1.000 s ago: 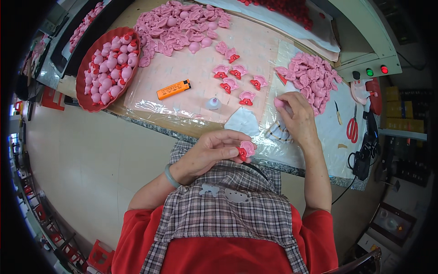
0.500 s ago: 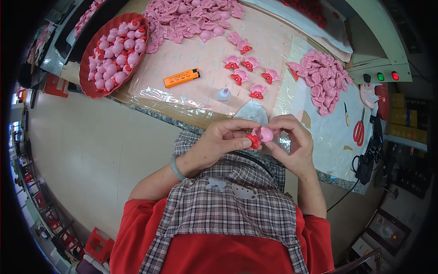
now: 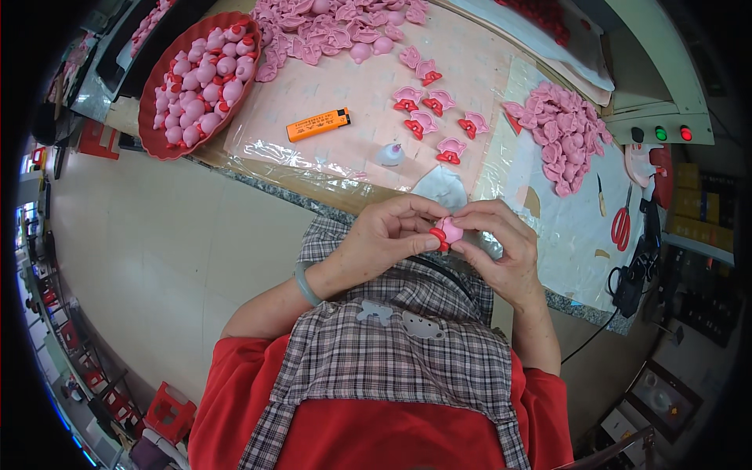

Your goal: Assembling small pink toy components using glue at a factory workbench.

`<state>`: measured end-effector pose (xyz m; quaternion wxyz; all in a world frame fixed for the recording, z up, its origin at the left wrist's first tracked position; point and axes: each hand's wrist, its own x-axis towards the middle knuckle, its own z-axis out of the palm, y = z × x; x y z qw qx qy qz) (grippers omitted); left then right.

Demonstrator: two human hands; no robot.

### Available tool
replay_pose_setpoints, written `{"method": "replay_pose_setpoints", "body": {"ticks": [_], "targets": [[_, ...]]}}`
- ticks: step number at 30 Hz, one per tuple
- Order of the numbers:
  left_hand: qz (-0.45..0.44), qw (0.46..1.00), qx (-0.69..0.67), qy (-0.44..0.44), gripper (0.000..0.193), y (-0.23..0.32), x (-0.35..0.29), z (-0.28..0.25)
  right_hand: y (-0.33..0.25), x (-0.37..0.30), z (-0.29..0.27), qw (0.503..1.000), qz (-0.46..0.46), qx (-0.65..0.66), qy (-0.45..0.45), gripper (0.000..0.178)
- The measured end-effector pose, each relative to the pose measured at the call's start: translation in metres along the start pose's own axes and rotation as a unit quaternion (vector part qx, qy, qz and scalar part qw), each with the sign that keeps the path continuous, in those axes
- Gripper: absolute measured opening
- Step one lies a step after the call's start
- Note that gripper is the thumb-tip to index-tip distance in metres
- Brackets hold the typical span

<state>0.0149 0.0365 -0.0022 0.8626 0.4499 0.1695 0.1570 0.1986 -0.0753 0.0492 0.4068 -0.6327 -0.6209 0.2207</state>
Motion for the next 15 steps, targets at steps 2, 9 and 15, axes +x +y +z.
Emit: {"method": "replay_pose_setpoints", "body": {"ticks": [2, 9, 15], "targets": [[-0.007, 1.000, 0.025, 0.009, 0.036, 0.0008, -0.0008, 0.0007, 0.0001, 0.0001, 0.0000, 1.000, -0.013, -0.019, -0.002, 0.029], [0.043, 0.986, 0.156, 0.029, 0.039, -0.0003, -0.0010, 0.0019, 0.0058, -0.0028, 0.0032, 0.999, -0.028, -0.032, -0.001, 0.027], [-0.015, 0.999, -0.046, 0.016, 0.039, 0.0057, 0.0024, 0.0019, -0.0005, -0.0020, 0.0075, 1.000, -0.009, -0.002, 0.003, 0.044]]}}
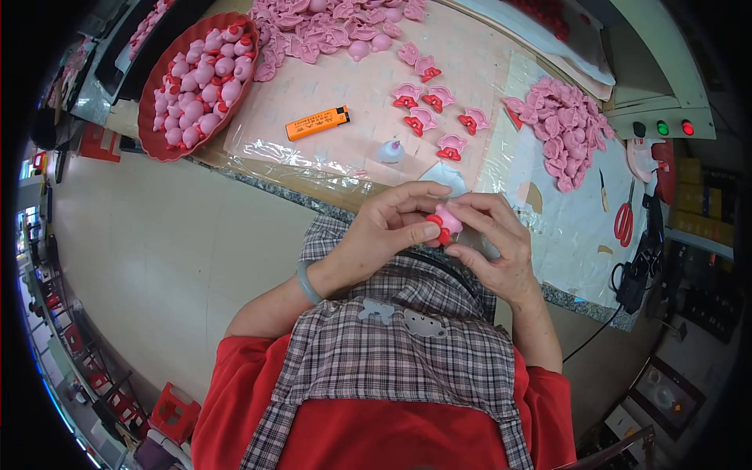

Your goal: Assembling small pink toy components using glue at a factory workbench.

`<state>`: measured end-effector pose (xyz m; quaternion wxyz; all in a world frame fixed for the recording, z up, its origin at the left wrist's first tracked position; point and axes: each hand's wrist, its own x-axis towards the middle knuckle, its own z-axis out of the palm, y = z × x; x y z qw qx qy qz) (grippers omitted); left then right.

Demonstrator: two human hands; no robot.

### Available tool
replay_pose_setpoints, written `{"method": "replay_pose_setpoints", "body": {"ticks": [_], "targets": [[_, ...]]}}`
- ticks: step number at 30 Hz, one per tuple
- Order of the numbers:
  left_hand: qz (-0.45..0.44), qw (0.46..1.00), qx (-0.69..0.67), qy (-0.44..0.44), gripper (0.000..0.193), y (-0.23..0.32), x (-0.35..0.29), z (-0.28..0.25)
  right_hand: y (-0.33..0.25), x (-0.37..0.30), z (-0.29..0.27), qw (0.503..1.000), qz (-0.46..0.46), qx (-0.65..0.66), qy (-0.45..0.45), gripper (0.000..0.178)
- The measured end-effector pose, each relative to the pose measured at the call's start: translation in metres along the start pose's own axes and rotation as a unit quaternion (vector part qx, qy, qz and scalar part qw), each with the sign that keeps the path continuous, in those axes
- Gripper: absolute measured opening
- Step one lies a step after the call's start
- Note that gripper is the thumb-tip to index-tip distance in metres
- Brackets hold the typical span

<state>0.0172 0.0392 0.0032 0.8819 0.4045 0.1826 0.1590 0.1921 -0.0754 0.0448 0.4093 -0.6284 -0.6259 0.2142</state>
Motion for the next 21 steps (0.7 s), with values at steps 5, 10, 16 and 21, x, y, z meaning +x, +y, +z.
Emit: {"method": "replay_pose_setpoints", "body": {"ticks": [5, 10, 16, 21], "targets": [[-0.018, 0.999, -0.047, 0.003, 0.037, -0.002, 0.001, 0.004, -0.003, -0.001, 0.014, 0.993, -0.040, -0.080, 0.075, 0.054], [-0.023, 0.997, -0.073, 0.018, 0.035, -0.003, 0.002, 0.007, 0.004, -0.001, 0.022, 0.980, -0.086, -0.134, 0.120, 0.052], [-0.015, 0.997, -0.075, 0.011, 0.034, -0.004, 0.002, 0.006, 0.004, -0.001, 0.020, 0.975, -0.108, -0.151, 0.127, 0.048], [-0.027, 0.994, -0.107, -0.004, 0.034, -0.002, 0.000, 0.008, 0.002, 0.000, 0.016, 0.980, -0.085, -0.132, 0.119, 0.049]]}}
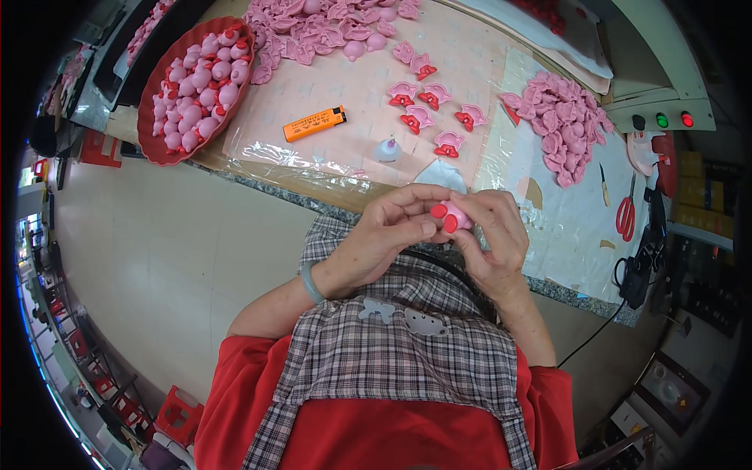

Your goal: Assembling small pink toy components using glue at a factory workbench.

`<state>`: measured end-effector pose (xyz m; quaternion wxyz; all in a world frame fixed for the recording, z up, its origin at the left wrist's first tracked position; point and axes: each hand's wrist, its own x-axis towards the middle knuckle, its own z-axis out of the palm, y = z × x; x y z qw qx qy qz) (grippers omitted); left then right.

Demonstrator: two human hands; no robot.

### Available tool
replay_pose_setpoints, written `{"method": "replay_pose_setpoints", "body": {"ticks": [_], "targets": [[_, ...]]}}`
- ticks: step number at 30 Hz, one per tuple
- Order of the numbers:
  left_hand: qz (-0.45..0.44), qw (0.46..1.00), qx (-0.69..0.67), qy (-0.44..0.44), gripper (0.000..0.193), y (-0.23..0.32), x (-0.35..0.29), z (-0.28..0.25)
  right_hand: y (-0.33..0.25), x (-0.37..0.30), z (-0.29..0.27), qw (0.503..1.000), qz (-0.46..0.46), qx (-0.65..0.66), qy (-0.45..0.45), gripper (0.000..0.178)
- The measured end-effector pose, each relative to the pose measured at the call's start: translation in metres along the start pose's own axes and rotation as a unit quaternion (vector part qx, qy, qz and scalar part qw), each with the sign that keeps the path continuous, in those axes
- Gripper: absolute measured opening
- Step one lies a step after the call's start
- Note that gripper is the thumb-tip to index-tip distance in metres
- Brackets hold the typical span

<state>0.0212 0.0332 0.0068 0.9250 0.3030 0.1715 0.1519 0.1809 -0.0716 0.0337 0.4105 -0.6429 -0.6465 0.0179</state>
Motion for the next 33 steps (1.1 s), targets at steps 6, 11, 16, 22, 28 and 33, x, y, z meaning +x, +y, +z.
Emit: {"method": "replay_pose_setpoints", "body": {"ticks": [6, 11, 16, 22, 28, 33], "targets": [[0.047, 0.996, 0.074, 0.004, 0.029, -0.005, 0.001, -0.005, -0.009, 0.001, -0.005, 0.984, 0.120, 0.129, -0.007, 0.045], [0.099, 0.988, 0.115, -0.012, 0.029, -0.003, 0.002, -0.003, -0.011, -0.004, -0.005, 0.993, 0.095, 0.071, 0.020, 0.042], [0.113, 0.987, 0.114, 0.001, 0.029, -0.005, 0.000, -0.001, -0.013, -0.006, -0.006, 0.995, 0.083, 0.061, 0.016, 0.043], [0.177, 0.974, 0.143, -0.001, 0.026, -0.011, 0.001, -0.003, -0.018, -0.007, -0.002, 0.994, 0.097, 0.050, 0.027, 0.044], [0.208, 0.950, 0.230, 0.029, 0.019, -0.010, -0.003, 0.000, -0.023, -0.012, 0.002, 0.994, 0.092, 0.036, 0.043, 0.043], [0.223, 0.940, 0.252, 0.057, 0.017, -0.014, -0.004, 0.000, -0.024, -0.013, 0.004, 0.994, 0.098, 0.038, 0.043, 0.041]]}}
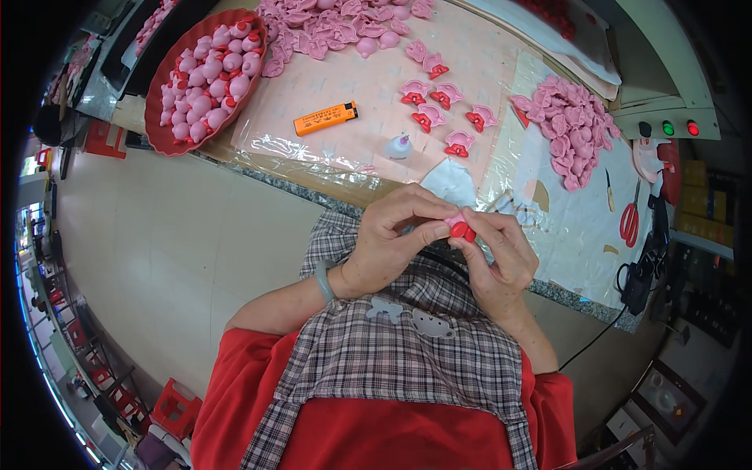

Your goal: Assembling small pink toy components using glue at a factory workbench.

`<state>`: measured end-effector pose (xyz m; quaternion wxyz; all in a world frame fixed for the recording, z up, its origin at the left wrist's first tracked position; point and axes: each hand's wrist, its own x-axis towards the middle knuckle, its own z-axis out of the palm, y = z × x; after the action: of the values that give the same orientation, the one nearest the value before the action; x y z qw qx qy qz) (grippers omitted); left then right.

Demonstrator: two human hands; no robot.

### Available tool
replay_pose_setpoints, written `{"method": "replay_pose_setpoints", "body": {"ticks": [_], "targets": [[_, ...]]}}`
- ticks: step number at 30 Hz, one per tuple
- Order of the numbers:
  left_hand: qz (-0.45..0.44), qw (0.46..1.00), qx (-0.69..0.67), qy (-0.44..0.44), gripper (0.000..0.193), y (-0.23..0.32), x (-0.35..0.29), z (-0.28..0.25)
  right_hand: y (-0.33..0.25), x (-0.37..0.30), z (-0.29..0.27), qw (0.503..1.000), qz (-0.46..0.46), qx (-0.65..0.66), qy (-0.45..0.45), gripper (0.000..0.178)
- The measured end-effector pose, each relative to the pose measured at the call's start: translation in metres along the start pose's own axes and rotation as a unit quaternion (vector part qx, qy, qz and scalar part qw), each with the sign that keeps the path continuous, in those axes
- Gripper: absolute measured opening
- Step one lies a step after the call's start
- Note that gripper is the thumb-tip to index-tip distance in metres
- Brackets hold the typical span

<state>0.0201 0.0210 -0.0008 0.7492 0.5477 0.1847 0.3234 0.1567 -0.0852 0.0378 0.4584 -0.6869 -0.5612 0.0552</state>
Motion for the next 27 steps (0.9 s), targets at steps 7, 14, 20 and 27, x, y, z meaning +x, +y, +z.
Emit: {"method": "replay_pose_setpoints", "body": {"ticks": [7, 14, 20, 27], "targets": [[0.002, 1.000, 0.008, 0.010, 0.017, -0.0031, -0.0007, 0.0005, 0.0001, 0.0003, 0.0009, 1.000, 0.005, 0.001, -0.008, 0.041], [-0.002, 1.000, 0.011, 0.012, 0.017, -0.0039, -0.0003, -0.0003, 0.0013, -0.0003, 0.0021, 1.000, 0.010, 0.003, -0.010, 0.041], [-0.005, 1.000, 0.010, 0.013, 0.016, -0.0073, -0.0010, -0.0003, 0.0019, -0.0008, 0.0020, 1.000, 0.010, -0.002, -0.014, 0.041], [-0.008, 1.000, 0.012, 0.010, 0.016, -0.0063, -0.0009, -0.0005, 0.0018, -0.0010, 0.0019, 1.000, 0.014, 0.003, -0.014, 0.041]]}}
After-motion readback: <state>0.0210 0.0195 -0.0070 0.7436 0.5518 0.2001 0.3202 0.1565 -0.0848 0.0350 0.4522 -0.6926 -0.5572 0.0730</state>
